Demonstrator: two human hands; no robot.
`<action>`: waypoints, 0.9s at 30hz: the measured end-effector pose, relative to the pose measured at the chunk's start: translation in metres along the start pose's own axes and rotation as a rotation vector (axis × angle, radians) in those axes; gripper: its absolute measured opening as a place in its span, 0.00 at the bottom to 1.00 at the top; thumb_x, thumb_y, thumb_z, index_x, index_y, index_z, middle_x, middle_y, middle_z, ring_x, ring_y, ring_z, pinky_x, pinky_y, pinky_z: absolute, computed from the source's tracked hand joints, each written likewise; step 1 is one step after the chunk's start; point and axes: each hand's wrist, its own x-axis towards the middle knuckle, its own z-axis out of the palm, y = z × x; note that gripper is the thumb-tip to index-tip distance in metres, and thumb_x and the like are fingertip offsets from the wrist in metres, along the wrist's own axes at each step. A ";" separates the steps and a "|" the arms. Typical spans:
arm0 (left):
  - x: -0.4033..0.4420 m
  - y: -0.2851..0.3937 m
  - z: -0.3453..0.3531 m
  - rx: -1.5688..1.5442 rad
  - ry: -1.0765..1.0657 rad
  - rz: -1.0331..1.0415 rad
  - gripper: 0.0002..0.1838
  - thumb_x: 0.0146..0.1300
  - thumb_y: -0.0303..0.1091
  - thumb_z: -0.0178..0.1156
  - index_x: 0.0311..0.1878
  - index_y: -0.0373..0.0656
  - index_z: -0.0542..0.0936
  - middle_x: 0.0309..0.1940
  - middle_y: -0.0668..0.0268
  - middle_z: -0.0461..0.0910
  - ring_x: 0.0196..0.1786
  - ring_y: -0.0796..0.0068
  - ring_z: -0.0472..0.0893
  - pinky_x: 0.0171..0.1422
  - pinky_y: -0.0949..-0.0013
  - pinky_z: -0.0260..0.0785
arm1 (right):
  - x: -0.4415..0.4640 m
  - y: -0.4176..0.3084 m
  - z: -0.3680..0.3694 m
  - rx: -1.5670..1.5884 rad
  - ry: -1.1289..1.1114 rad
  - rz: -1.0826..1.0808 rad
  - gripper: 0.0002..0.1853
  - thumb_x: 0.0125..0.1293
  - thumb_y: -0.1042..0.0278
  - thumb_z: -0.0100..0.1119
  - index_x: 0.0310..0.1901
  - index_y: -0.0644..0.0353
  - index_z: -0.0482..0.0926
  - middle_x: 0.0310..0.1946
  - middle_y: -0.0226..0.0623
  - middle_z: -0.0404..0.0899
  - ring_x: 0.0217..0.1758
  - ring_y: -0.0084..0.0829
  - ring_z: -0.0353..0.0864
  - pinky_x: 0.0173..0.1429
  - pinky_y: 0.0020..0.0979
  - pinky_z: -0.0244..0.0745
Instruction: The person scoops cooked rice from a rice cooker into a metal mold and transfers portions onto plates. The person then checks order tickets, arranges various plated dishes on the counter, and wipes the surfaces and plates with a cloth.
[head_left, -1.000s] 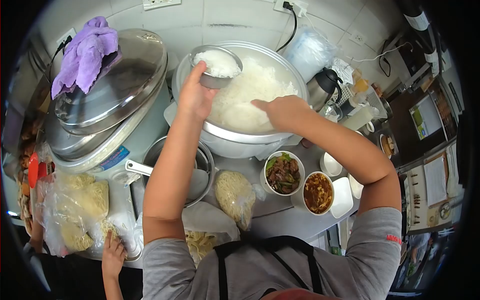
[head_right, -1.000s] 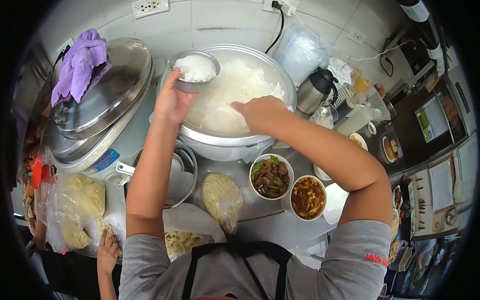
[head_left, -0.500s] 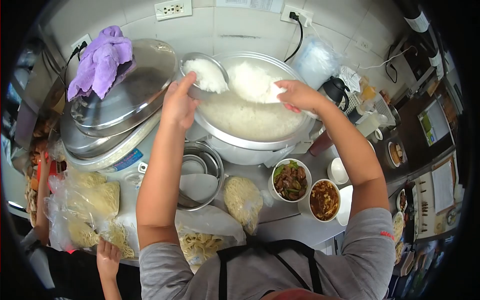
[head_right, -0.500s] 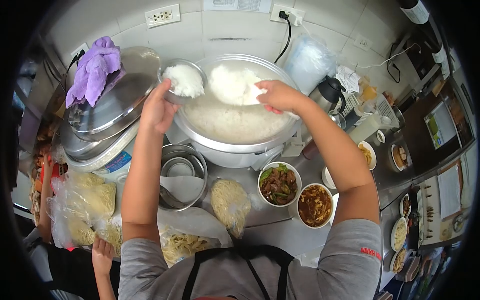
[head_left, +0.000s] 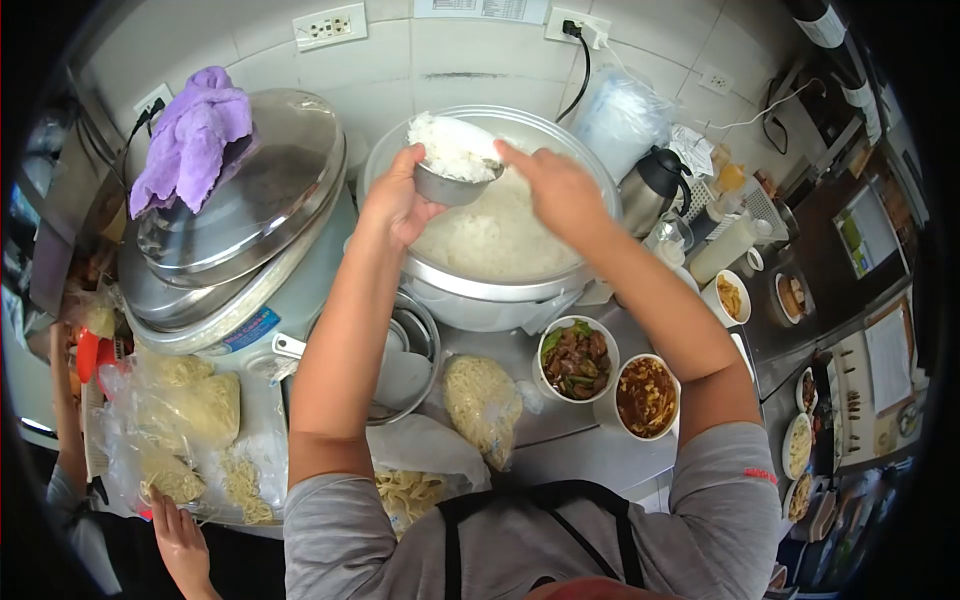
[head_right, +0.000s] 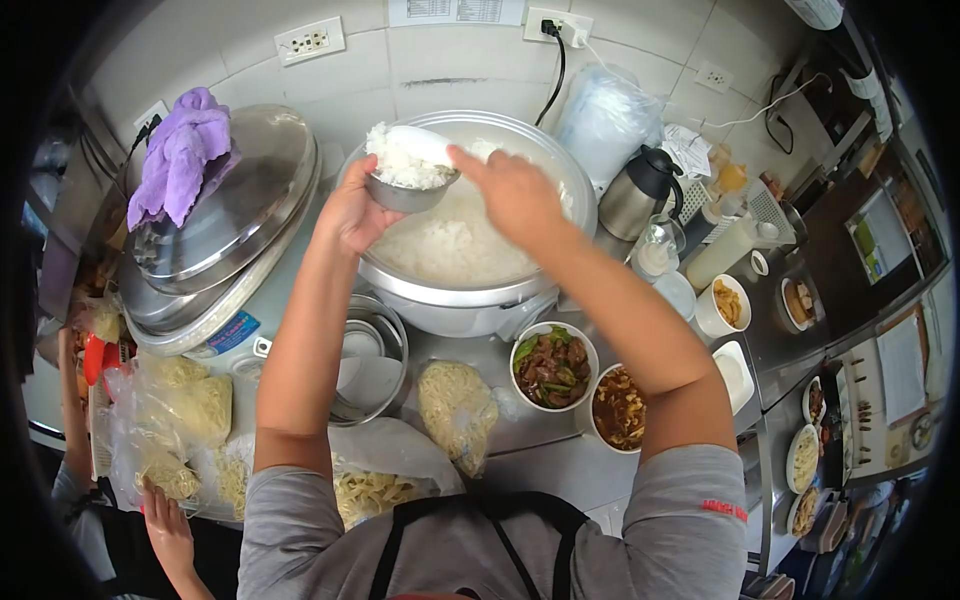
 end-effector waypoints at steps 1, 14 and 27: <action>0.003 -0.001 -0.002 -0.016 -0.005 -0.007 0.22 0.61 0.40 0.41 0.53 0.33 0.60 0.52 0.54 0.65 0.52 0.59 0.69 0.54 0.56 0.63 | 0.009 0.016 -0.006 -0.018 0.034 0.012 0.28 0.50 0.77 0.47 0.56 0.42 0.62 0.27 0.45 0.73 0.30 0.40 0.73 0.34 0.36 0.69; 0.002 -0.009 0.000 0.050 -0.052 0.007 0.21 0.58 0.37 0.42 0.50 0.33 0.63 0.47 0.55 0.69 0.48 0.61 0.72 0.50 0.59 0.67 | 0.008 0.012 0.003 0.320 -0.040 -0.200 0.19 0.60 0.61 0.44 0.55 0.42 0.64 0.20 0.36 0.71 0.20 0.34 0.72 0.23 0.32 0.68; 0.004 -0.019 0.002 0.124 0.005 0.109 0.19 0.56 0.31 0.44 0.49 0.31 0.63 0.47 0.53 0.69 0.48 0.61 0.72 0.51 0.57 0.67 | 0.045 -0.014 -0.043 0.716 -0.585 0.362 0.21 0.60 0.54 0.43 0.54 0.50 0.67 0.13 0.28 0.62 0.12 0.20 0.61 0.15 0.24 0.60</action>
